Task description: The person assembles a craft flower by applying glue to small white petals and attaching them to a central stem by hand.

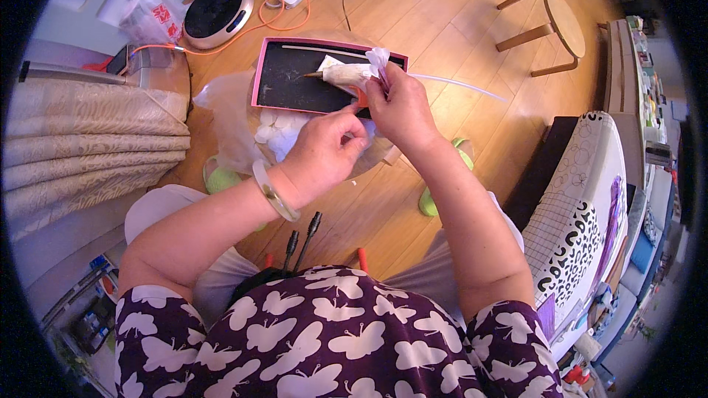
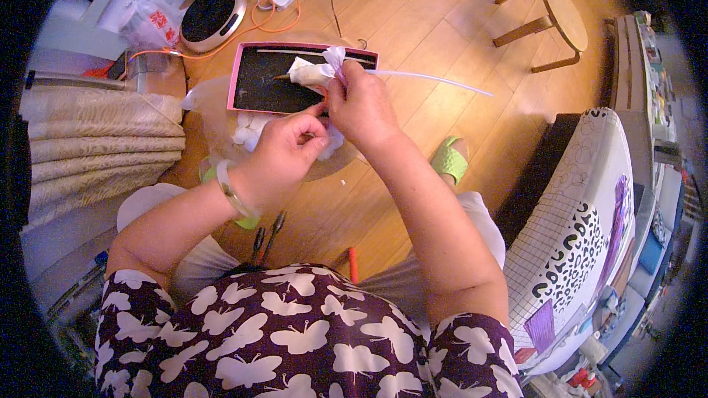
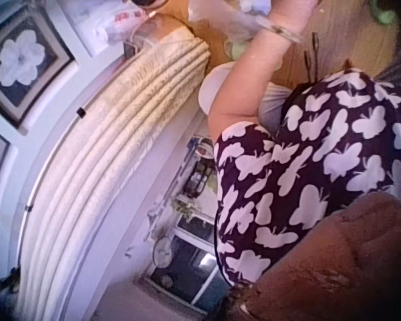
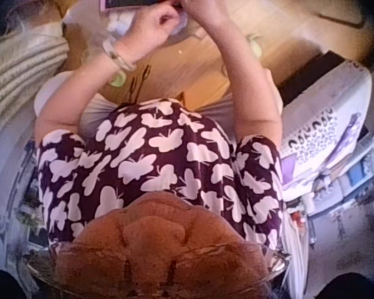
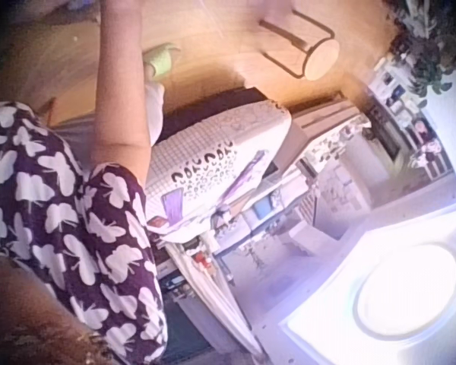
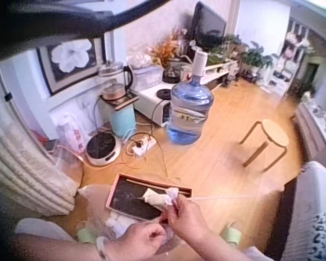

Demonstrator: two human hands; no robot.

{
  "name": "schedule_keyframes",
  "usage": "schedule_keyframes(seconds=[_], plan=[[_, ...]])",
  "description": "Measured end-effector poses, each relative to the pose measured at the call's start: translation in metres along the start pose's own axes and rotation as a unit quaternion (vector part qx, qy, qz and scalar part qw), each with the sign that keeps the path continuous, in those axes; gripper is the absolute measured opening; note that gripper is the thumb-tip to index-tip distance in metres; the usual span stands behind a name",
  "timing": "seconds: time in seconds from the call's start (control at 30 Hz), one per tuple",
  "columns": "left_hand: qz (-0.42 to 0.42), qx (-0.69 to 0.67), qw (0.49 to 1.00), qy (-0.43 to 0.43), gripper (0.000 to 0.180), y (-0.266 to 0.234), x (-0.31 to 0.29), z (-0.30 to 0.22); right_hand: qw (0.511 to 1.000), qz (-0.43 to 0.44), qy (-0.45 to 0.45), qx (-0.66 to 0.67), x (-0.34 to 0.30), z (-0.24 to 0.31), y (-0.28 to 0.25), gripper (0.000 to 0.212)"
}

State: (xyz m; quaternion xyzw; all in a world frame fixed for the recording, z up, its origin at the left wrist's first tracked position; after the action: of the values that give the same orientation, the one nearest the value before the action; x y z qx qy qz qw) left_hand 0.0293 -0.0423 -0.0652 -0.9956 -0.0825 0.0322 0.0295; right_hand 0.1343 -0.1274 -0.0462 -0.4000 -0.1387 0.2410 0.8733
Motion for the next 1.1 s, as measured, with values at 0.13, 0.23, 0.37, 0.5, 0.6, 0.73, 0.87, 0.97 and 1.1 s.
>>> schedule_keyframes(seconds=[0.13,0.23,0.37,0.5,0.6,0.73,0.87,0.97,1.1], plan=[[-0.012,-0.008,1.0,0.017,0.005,0.001,-0.003,-0.005,1.0,0.003,0.005,-0.004,0.0,0.003,-0.001,0.015],[-0.018,-0.053,0.998,0.0,0.007,0.004,-0.003,0.005,1.0,-0.007,0.005,0.017,-0.001,0.002,0.001,0.014],[-0.03,-0.108,0.994,0.01,0.008,0.006,-0.002,0.01,1.0,-0.021,0.0,0.019,-0.002,0.002,0.001,0.014],[-0.023,-0.113,0.993,-0.014,0.008,0.008,-0.003,0.008,1.0,-0.02,0.0,0.005,-0.002,-0.001,0.002,0.014],[-0.029,-0.101,0.994,-0.005,0.008,0.009,-0.004,0.005,1.0,-0.017,0.001,0.003,-0.002,-0.001,0.003,0.014],[-0.027,-0.098,0.995,-0.011,0.007,0.009,-0.004,0.0,1.0,-0.02,-0.003,0.006,-0.002,0.001,0.002,0.013],[-0.027,-0.111,0.993,-0.003,0.007,0.011,-0.004,0.004,1.0,-0.025,-0.005,0.001,-0.002,0.002,0.002,0.013],[-0.031,-0.1,0.994,-0.001,0.007,0.01,-0.005,-0.001,1.0,-0.02,-0.001,0.006,-0.002,0.0,0.003,0.012],[-0.018,-0.097,0.995,-0.006,0.007,0.011,-0.004,0.0,0.999,-0.024,0.0,0.021,-0.003,-0.001,0.004,0.012]])
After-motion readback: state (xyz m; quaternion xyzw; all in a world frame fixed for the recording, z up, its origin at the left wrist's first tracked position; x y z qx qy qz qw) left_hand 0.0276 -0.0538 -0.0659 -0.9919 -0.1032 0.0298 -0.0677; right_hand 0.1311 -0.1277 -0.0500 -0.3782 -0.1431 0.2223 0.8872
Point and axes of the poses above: each hand's wrist, its own x-axis towards the middle knuckle, its own y-axis out of the palm, z = x × y, the point moved 4 cm from there along x, towards the middle knuckle, and after that the axes turned 9 degrees about -x, right-handed, at the moved point
